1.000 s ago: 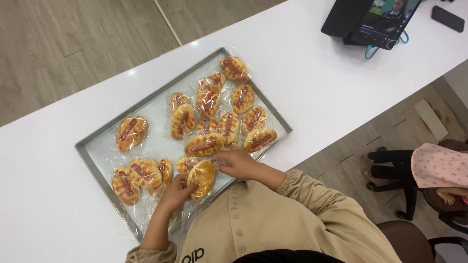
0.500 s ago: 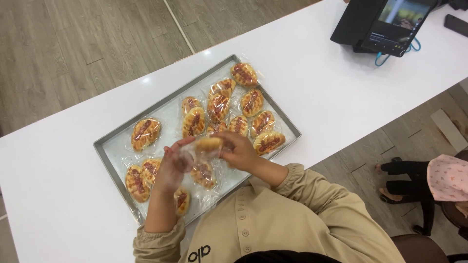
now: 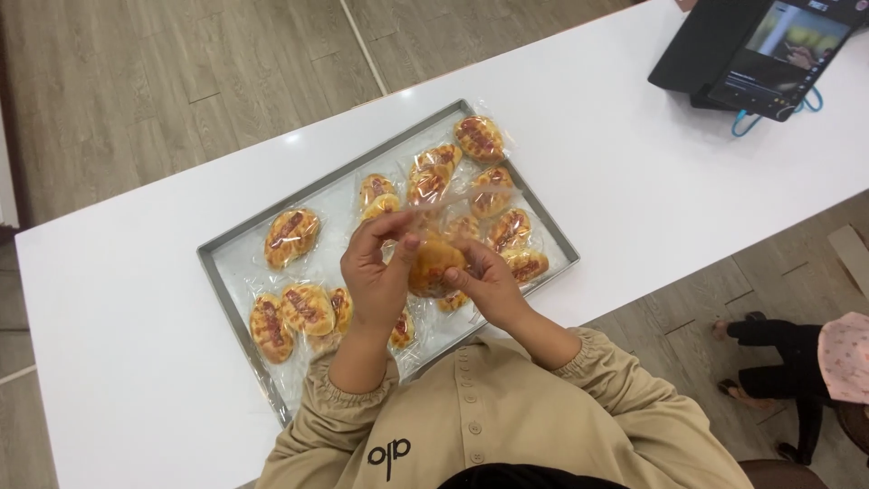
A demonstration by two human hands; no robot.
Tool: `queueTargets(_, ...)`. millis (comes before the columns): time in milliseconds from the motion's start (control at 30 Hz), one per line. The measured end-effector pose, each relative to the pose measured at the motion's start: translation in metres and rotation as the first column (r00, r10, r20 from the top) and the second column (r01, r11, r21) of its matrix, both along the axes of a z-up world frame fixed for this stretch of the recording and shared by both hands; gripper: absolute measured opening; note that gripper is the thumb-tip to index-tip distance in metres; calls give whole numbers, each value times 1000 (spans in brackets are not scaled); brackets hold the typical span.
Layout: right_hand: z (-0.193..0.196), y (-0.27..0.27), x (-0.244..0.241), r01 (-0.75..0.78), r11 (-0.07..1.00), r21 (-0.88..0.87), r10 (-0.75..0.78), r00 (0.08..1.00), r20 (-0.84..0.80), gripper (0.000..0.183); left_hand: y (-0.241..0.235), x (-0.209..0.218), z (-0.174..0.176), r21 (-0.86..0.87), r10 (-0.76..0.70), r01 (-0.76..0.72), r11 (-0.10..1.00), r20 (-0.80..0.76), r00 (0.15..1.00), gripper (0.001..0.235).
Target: Individually wrapping and sealing pastries in plastic bags on a metal tray at a bakery counter.
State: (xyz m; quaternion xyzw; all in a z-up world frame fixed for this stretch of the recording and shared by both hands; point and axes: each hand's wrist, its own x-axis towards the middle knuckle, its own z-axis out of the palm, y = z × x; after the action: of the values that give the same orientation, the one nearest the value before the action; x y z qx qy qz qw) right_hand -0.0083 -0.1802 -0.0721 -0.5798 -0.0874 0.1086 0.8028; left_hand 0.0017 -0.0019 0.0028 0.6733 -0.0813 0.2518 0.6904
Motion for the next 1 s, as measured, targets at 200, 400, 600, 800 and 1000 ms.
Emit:
queueTargets(200, 61, -1, -8, 225, 972, -68, -199, 942, 271, 42, -9, -6, -9, -169, -97, 100, 981, 28, 995, 12)
queueTargets(400, 60, -19, 15, 344, 937, -56, -273, 823, 499, 22, -1, -6, -17, -161, -26, 42, 986, 100, 995, 12)
queueTargets(600, 43, -26, 18, 253, 958, -135, -175, 888, 425, 33, -6, -2, -24, -253, -91, 113, 961, 99, 991, 15)
queueTargets(800, 111, -45, 54, 24, 1000, 6, -25, 973, 230, 55, -25, -8, -14, -86, -22, 31, 996, 104, 994, 10)
queueTargets(1000, 93, -17, 41, -241, 970, -9, 240, 968, -73, 24, -30, -15, -2, -61, -38, 46, 997, 117, 992, 9)
